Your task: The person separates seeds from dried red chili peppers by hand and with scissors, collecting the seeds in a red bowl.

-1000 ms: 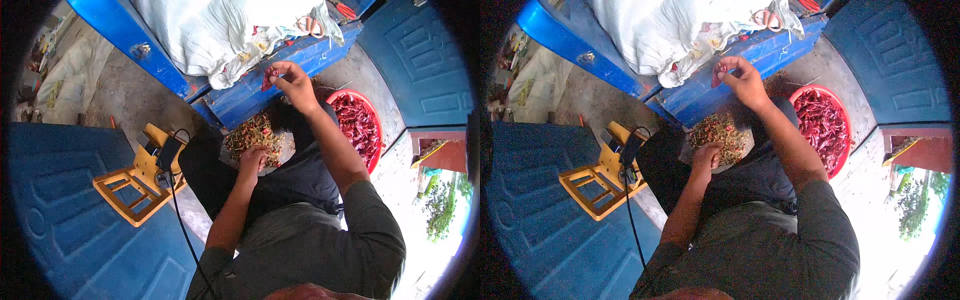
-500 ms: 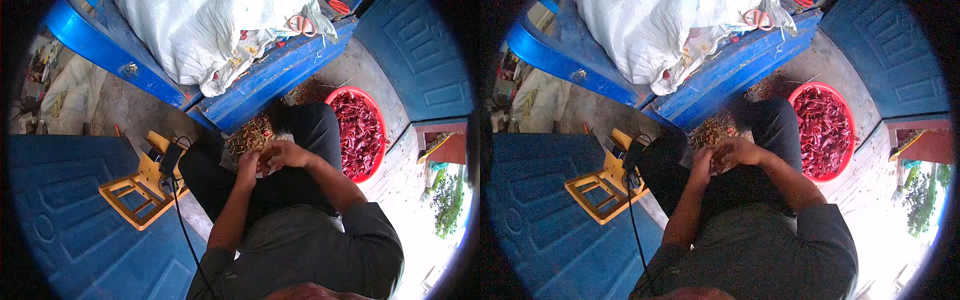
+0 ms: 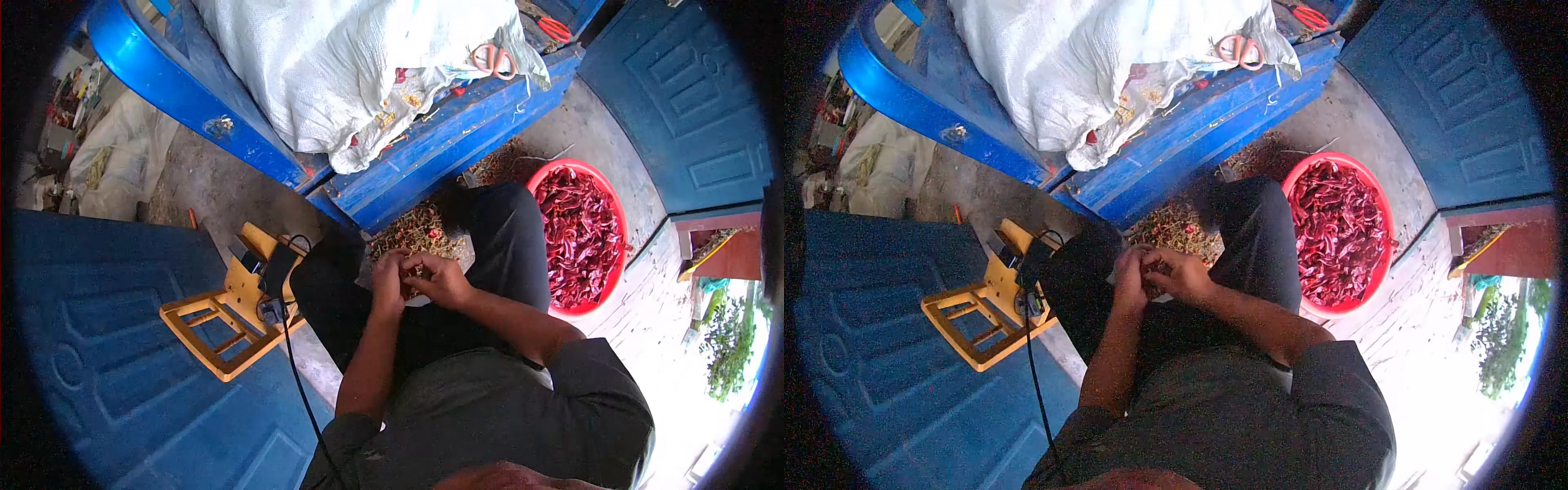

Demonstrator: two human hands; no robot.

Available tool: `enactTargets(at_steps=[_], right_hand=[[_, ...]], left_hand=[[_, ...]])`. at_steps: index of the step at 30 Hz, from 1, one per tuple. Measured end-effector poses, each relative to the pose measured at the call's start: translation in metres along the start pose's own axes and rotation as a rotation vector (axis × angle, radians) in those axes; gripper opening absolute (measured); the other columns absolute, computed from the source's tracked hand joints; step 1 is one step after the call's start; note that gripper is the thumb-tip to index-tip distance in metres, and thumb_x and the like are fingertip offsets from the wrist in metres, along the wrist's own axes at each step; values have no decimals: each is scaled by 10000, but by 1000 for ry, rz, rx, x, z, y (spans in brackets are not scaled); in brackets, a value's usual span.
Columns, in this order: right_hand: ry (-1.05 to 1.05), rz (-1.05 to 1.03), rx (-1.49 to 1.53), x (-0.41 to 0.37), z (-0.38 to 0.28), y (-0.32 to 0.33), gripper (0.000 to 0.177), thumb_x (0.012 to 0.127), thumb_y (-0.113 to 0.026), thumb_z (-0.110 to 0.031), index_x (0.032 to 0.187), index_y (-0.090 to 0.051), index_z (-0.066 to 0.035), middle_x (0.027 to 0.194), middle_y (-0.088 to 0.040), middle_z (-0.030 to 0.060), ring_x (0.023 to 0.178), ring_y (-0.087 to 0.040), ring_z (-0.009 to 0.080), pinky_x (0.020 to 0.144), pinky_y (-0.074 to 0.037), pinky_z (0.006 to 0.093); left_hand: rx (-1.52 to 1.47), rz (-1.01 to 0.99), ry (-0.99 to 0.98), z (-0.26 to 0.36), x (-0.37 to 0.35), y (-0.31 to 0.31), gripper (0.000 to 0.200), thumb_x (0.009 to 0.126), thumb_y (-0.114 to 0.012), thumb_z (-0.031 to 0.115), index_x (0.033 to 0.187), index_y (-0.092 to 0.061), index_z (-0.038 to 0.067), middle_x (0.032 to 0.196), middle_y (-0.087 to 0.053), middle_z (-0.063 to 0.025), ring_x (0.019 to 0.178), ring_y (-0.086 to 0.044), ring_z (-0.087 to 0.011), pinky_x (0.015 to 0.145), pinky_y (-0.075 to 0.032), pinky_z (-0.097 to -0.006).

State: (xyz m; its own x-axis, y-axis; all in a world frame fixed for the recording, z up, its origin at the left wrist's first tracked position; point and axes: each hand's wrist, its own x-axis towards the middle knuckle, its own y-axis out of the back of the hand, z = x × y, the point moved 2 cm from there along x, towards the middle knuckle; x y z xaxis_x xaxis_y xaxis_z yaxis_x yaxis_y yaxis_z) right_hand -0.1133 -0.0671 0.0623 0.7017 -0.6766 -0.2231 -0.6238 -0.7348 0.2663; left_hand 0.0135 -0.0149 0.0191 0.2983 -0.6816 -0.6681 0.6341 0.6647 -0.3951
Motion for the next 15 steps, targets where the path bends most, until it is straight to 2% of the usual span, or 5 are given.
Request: enactTargets(at_steps=[2,3,5,11,15], right_hand=[[258,220,-56,7,4,0,307,807,-777,-85,1076,-634,-50,1051,-661,127,961,-679,271,804,-549,353],[261,219,-63,10,5,0,307,807,-777,-85,1076,-634,-50,1051,-661,127,961,-679,271,804,-549,353],[-7,212,4,16,13,-1,263,800,-778,-98,1024,-651,-45,1019,-649,132,955,-662,273,797,-542,378],[-85,290,-92,22,47,-10,290,774,-792,-147,1008,-666,-30,984,-654,141,891,-663,264,780,-541,394],[-119,277,-101,22,53,-4,313,783,-795,-167,1023,-668,-11,961,-669,132,845,-673,236,746,-550,384]], left_hand=[[-88,-41,-71,-11,11,3,212,982,-449,155,990,-618,27,804,-608,-49,672,-604,-146,578,-502,-293],[-94,-45,-73,-8,7,-2,212,982,-449,155,990,-618,27,804,-608,-49,672,-604,-146,578,-502,-293],[-41,31,-3,-2,-3,-7,220,986,-444,149,965,-627,28,809,-599,-42,699,-594,-138,601,-493,-298],[71,33,66,-20,13,13,211,972,-474,179,955,-633,41,798,-589,-28,664,-553,-117,563,-441,-306],[153,68,3,-42,22,19,200,950,-521,211,949,-627,42,787,-583,-16,652,-540,-114,562,-432,-320]])
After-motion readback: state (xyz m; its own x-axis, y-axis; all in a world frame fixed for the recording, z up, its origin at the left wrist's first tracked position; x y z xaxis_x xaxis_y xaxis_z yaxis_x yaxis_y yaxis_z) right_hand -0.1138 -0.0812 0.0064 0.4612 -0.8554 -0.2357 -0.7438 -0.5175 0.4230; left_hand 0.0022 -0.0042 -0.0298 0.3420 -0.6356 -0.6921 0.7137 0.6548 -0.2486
